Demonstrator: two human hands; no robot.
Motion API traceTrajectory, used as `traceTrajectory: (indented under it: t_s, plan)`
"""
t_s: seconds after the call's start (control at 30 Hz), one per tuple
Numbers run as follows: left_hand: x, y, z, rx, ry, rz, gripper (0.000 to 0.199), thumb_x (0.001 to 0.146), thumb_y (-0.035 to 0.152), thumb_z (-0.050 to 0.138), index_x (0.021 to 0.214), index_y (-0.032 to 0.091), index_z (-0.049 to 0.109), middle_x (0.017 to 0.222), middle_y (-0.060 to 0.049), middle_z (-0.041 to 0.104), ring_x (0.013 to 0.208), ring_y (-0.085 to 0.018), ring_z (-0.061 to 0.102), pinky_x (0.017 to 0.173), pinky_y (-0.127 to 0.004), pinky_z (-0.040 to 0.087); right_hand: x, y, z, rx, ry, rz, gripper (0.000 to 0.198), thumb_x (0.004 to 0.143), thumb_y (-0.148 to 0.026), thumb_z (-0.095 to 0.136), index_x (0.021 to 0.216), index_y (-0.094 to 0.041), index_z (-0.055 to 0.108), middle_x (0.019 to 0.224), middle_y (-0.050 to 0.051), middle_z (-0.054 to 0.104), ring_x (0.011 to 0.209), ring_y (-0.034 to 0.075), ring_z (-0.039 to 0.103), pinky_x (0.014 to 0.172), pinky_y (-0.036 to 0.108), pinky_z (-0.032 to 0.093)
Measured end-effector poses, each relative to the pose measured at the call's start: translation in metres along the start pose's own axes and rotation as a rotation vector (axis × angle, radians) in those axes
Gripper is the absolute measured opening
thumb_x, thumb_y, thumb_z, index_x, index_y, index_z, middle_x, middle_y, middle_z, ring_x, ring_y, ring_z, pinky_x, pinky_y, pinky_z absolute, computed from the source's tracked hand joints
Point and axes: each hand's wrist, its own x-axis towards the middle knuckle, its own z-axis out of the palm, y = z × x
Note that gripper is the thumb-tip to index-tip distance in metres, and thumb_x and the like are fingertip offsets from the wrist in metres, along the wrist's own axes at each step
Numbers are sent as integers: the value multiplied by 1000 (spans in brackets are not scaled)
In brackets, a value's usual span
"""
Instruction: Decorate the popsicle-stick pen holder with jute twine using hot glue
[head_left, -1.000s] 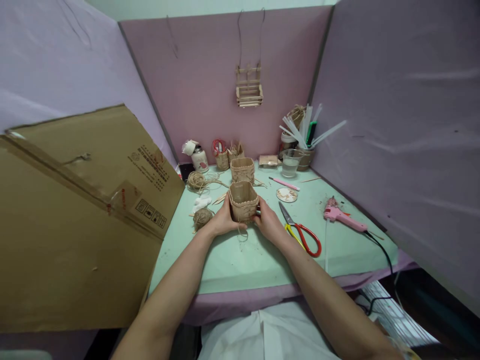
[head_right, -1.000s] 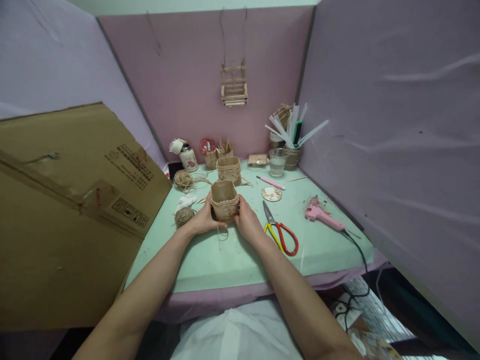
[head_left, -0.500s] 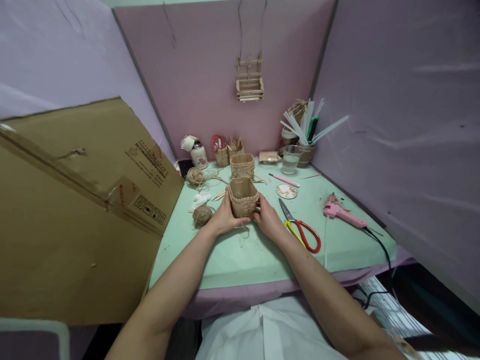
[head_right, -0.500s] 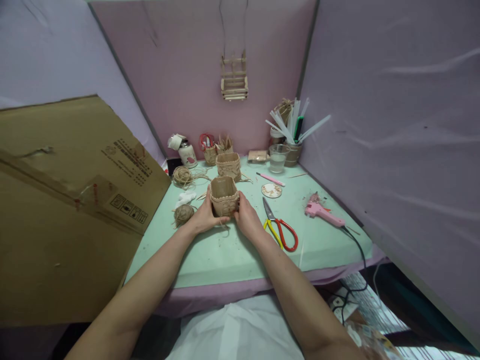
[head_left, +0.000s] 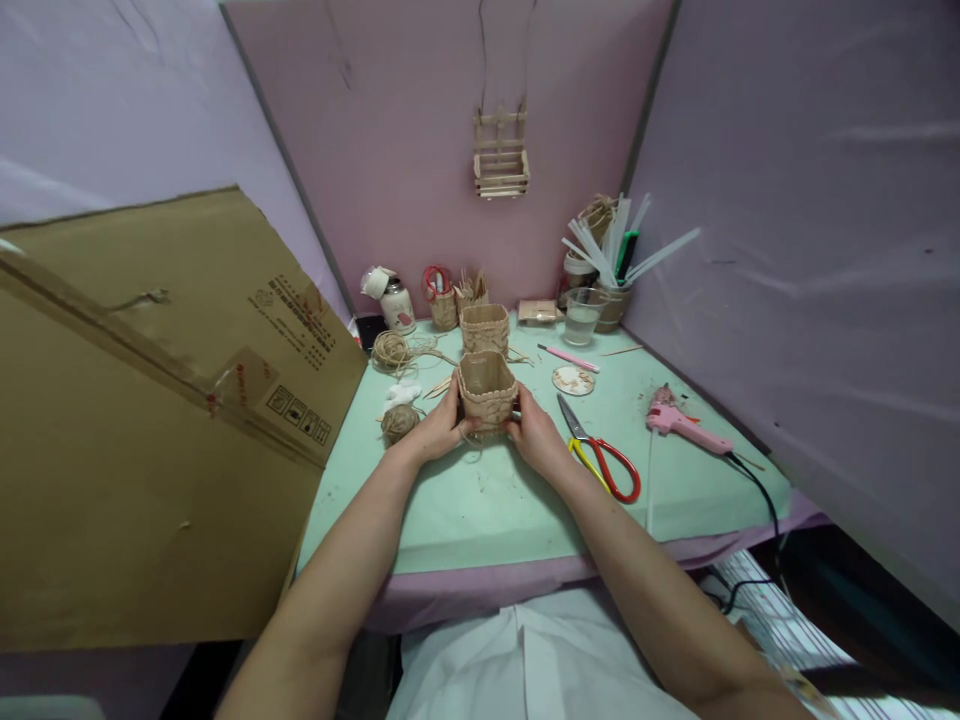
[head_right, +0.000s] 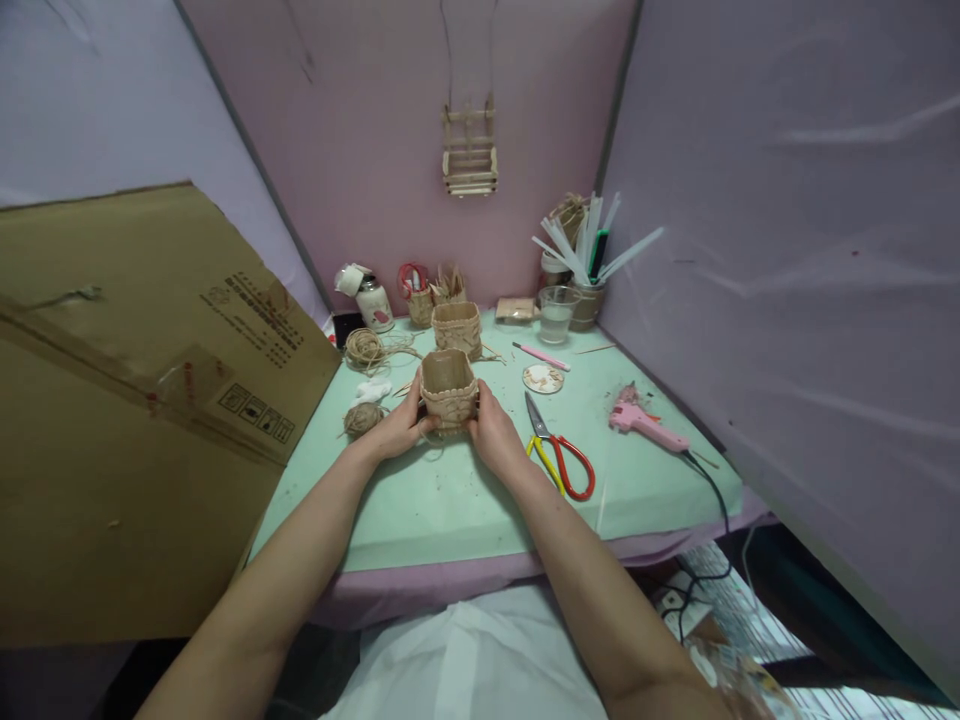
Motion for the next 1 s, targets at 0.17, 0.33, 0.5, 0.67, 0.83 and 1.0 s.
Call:
traceTrajectory:
  t_s: [0.17, 0.33, 0.5, 0.67, 0.83, 1.0]
  plan:
    - [0, -4, 0, 13, -5, -51, 100, 81, 29, 63, 155, 18, -3, 160, -16, 21, 144, -30, 30, 118, -49, 25, 0, 2, 0, -4, 7, 10, 73, 74, -8, 51, 143, -23, 35, 130, 10, 60, 114, 24, 60, 103, 46, 44]
    - [1, -4, 2, 20, 2, -63, 102, 80, 30, 64, 155, 19, -5, 157, -16, 30, 141, -30, 36, 116, -50, 28, 1, 2, 1, 1, 8, 32, 73, 75, -9, 53, 144, -23, 34, 130, 11, 60, 115, 24, 59, 104, 46, 43]
    - [1, 1, 1, 64, 23, -87, 104, 79, 32, 67, 155, 20, -3, 155, -17, 35, 141, -30, 37, 115, -49, 30, 0, 0, 1, -28, 10, 56, 72, 76, -10, 53, 145, -22, 33, 129, 11, 61, 113, 25, 61, 104, 46, 43]
    - [1, 5, 0, 26, 14, -50, 105, 77, 33, 70, 155, 19, 1, 153, -17, 37, 140, -30, 38, 115, -47, 31, 0, 1, 0, -11, 13, 58, 73, 76, -10, 53, 145, -24, 33, 130, 11, 61, 113, 25, 61, 102, 45, 44]
    - [2, 4, 0, 0, 20, -66, 104, 76, 35, 72, 155, 19, 5, 152, -17, 39, 139, -30, 40, 115, -48, 31, 0, 5, 2, 8, 25, 54, 73, 76, -9, 54, 145, -24, 34, 130, 11, 61, 114, 25, 61, 104, 45, 44]
    - [4, 3, -1, -15, 53, -23, 98, 75, 30, 72, 154, 19, 15, 154, -15, 36, 142, -29, 35, 118, -45, 26, 0, 7, 3, 11, 27, 36, 73, 76, -8, 53, 144, -23, 35, 130, 11, 60, 114, 24, 61, 103, 44, 44]
